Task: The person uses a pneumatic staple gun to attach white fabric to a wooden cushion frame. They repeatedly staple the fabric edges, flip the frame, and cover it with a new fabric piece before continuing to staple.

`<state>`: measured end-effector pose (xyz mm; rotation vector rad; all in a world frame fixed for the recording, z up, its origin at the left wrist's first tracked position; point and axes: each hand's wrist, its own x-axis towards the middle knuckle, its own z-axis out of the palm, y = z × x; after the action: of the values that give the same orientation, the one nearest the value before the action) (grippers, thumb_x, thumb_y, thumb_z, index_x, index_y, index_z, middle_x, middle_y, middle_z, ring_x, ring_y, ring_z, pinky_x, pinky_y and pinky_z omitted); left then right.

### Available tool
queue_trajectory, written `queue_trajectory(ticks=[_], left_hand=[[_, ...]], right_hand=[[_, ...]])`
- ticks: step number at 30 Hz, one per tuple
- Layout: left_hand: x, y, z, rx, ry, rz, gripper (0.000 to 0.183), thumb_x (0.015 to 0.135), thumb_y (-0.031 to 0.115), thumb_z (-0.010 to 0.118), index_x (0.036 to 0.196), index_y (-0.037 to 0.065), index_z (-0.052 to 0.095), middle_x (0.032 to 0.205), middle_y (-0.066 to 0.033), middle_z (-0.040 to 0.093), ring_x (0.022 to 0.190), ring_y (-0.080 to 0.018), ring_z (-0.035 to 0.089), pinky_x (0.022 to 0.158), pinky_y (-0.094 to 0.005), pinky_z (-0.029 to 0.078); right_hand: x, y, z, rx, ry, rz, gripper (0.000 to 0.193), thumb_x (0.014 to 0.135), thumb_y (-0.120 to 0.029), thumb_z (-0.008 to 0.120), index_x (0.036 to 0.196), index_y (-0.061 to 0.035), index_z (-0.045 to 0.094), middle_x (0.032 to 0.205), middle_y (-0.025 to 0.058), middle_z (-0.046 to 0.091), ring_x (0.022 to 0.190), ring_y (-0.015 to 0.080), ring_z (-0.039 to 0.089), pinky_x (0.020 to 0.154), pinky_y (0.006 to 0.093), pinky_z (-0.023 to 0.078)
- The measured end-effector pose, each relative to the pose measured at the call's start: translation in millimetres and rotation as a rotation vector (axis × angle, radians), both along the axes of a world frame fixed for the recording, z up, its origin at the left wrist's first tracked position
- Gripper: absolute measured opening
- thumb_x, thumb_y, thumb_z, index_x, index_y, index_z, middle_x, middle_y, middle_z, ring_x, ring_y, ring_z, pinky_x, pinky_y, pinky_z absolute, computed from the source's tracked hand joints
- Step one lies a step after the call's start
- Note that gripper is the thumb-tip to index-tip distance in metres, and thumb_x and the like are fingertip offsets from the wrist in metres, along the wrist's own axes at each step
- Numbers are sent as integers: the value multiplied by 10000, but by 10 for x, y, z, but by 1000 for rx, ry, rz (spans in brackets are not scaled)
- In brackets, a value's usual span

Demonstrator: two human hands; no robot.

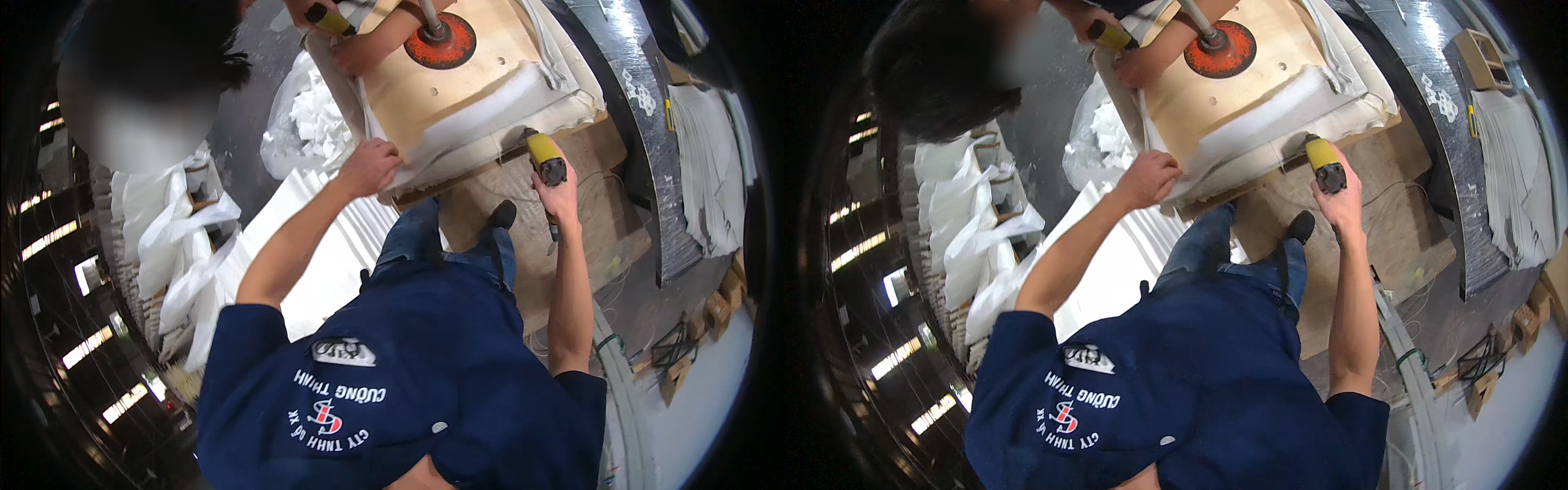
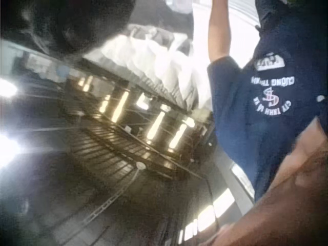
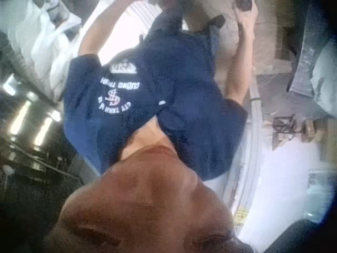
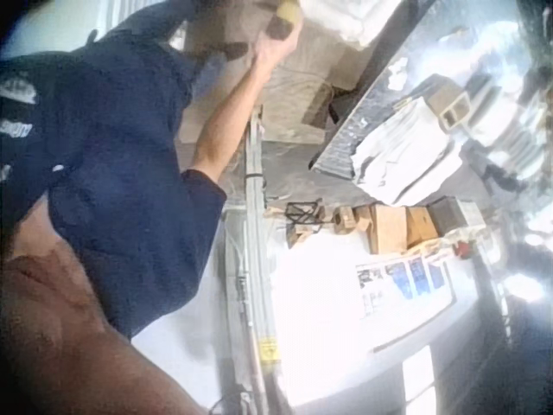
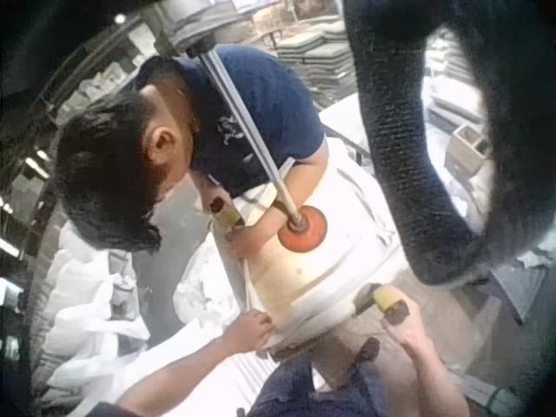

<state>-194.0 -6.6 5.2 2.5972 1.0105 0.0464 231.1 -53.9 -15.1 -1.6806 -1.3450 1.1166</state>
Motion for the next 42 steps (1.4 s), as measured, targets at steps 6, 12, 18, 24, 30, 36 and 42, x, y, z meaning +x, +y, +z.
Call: queue_trajectory(ticks=[6, 12, 18, 24, 30, 36, 42], left_hand=[[683, -211, 285, 31, 394, 122, 240, 894, 269, 626, 953, 70, 747, 1022, -111, 646, 1026, -297, 606, 908, -437, 451], [293, 44, 70, -122, 112, 51, 135, 899, 143, 621, 966, 47, 690, 1035, -170, 617, 993, -358, 639, 823, -487, 529], [305, 267, 23, -194, 136, -112, 183, 939, 251, 618, 943, 69, 638, 758, -154, 678, 722, -386, 700, 657, -503, 561], [264, 585, 82, -189, 172, -305, 325, 966, 359, 598, 872, 56, 671, 833, -173, 732, 771, -379, 728, 664, -492, 567], [343, 921, -107, -319, 207, -286, 335, 979, 427, 568, 1007, 141, 740, 872, -165, 741, 848, -379, 727, 728, -499, 568], [252, 926, -167, -397, 124, -211, 346, 993, 457, 548, 999, 177, 751, 861, -157, 738, 845, -377, 722, 731, -513, 562], [278, 906, -252, -430, 74, -204, 368, 989, 467, 554, 965, 152, 743, 832, -157, 734, 804, -384, 721, 701, -514, 564]], right_hand=[[-171, 33, 178, -302, -24, -178, 675, 728, -5, 714, 1387, -72, 590, 1165, 153, 718, 1057, 247, 688, 968, 352, 517], [-653, -294, 46, 87, -126, -269, 703, 722, -5, 732, 1403, -101, 581, 1225, 191, 703, 1119, 319, 690, 976, 372, 518], [-1379, -886, 511, -190, -94, -101, 733, 734, 39, 726, 1433, -117, 569, 1281, 115, 690, 1197, 205, 629, 1036, 337, 468], [-1860, -752, 751, -198, -102, 139, 657, 797, -135, 734, 1426, -93, 546, 1198, 212, 695, 1105, 402, 670, 945, 405, 529], [-1953, -345, 702, -231, -158, 238, 620, 783, -113, 703, 1389, -98, 574, 1193, 224, 694, 1117, 424, 652, 940, 438, 520], [-1889, -144, 690, -243, -206, 370, 617, 785, -129, 699, 1388, -89, 575, 1187, 239, 691, 1114, 432, 651, 929, 455, 522], [-1975, 52, 805, -304, -276, 432, 599, 790, -156, 713, 1372, -93, 589, 1134, 253, 699, 1067, 444, 662, 898, 472, 532]])
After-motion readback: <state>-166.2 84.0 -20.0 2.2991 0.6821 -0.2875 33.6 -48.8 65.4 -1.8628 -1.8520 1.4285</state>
